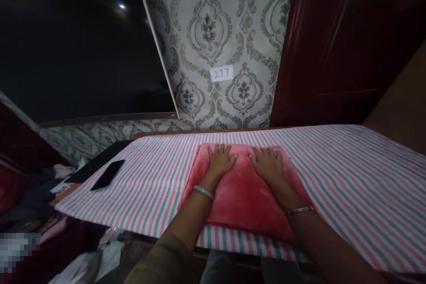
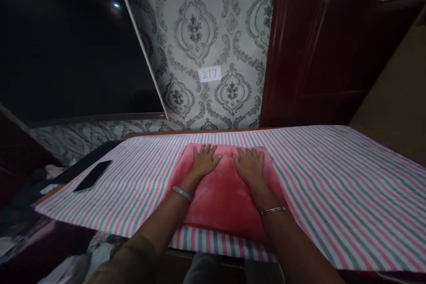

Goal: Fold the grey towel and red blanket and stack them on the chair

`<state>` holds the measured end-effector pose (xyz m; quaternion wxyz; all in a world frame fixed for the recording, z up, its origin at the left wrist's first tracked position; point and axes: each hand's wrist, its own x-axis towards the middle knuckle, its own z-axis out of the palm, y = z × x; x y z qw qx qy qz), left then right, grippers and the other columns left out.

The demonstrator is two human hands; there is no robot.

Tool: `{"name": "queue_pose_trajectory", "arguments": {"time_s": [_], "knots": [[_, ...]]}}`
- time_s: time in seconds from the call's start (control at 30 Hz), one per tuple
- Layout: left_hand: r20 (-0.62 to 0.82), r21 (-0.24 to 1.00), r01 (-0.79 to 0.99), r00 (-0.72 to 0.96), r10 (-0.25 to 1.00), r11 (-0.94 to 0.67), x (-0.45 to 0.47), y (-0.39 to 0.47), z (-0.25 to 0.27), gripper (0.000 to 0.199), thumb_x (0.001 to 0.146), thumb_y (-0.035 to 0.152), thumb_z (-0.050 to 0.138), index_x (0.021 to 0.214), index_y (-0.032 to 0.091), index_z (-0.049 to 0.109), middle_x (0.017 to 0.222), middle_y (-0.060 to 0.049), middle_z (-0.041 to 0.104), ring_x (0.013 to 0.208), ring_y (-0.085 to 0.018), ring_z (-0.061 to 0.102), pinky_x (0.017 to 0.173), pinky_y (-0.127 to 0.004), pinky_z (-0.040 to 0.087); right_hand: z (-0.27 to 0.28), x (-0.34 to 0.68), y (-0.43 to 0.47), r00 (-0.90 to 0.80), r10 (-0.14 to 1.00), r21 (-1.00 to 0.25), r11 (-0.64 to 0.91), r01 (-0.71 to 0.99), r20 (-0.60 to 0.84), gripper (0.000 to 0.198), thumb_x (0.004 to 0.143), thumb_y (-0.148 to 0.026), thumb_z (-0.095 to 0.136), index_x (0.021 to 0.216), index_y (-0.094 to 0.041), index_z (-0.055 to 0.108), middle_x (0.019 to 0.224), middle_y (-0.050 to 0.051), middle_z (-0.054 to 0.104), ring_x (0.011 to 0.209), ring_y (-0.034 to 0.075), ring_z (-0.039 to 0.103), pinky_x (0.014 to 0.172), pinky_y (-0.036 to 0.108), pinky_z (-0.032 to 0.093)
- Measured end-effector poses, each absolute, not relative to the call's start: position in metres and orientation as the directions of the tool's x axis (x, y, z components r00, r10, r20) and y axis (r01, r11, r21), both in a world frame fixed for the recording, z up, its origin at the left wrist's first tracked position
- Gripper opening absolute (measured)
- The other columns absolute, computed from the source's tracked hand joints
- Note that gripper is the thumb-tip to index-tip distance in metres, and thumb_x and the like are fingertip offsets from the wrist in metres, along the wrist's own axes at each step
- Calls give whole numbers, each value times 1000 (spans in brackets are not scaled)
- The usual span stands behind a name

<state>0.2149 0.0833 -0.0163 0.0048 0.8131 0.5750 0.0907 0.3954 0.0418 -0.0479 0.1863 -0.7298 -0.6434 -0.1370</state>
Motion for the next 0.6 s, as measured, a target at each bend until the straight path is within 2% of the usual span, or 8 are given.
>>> {"name": "queue_pose_trajectory", "arguments": {"time_s": [0.17, 0.23, 0.3, 0.37, 0.47, 0.6], "knots": [[121, 61, 978, 190, 974, -198, 188, 86, -2, 69, 97, 62, 28, 152, 23, 42, 165, -14, 27, 154, -38, 14, 119, -70, 4, -50, 396, 44, 144, 904, -100, -113, 989, 403, 46, 101, -39, 39, 138, -21, 59, 134, 13, 63, 126, 34, 48, 105, 52, 24], [100, 117, 987, 101, 990, -112, 177, 86, -3, 71, 96, 64, 27, 155, 27, 36, 168, -10, 22, 153, -41, 13, 117, -71, 15, -49, 395, 45, 143, 904, -103, -111, 989, 403, 46, 101, -39, 38, 139, -21, 58, 134, 13, 63, 126, 33, 48, 105, 51, 24], [58, 197, 979, 38, 998, -48, 169, 86, -7, 73, 95, 66, 25, 158, 31, 29, 169, -6, 17, 151, -43, 19, 114, -67, 29, -47, 395, 44, 147, 902, -110, -112, 988, 406, 46, 101, -39, 37, 139, -22, 58, 133, 13, 63, 126, 33, 48, 104, 51, 25], [36, 238, 971, 6, 999, -15, 167, 86, -12, 73, 94, 68, 24, 158, 32, 28, 169, -4, 17, 148, -42, 28, 112, -60, 36, -44, 394, 43, 153, 904, -119, -114, 986, 399, 46, 101, -39, 37, 138, -22, 59, 132, 14, 64, 126, 33, 48, 103, 51, 26], [54, 236, 972, -12, 998, -1, 168, 88, -16, 72, 94, 66, 25, 157, 30, 31, 168, -5, 21, 143, -42, 36, 113, -58, 36, -39, 393, 41, 160, 913, -136, -117, 984, 375, 46, 101, -38, 37, 137, -22, 60, 131, 14, 64, 124, 33, 49, 103, 51, 27], [93, 227, 974, -14, 996, -8, 168, 90, -16, 62, 99, 53, 22, 155, 31, 36, 166, -4, 28, 138, -39, 43, 111, -56, 39, -34, 392, 38, 172, 921, -151, -126, 981, 350, 46, 101, -38, 37, 140, -21, 57, 134, 13, 63, 127, 33, 47, 106, 51, 24]]}}
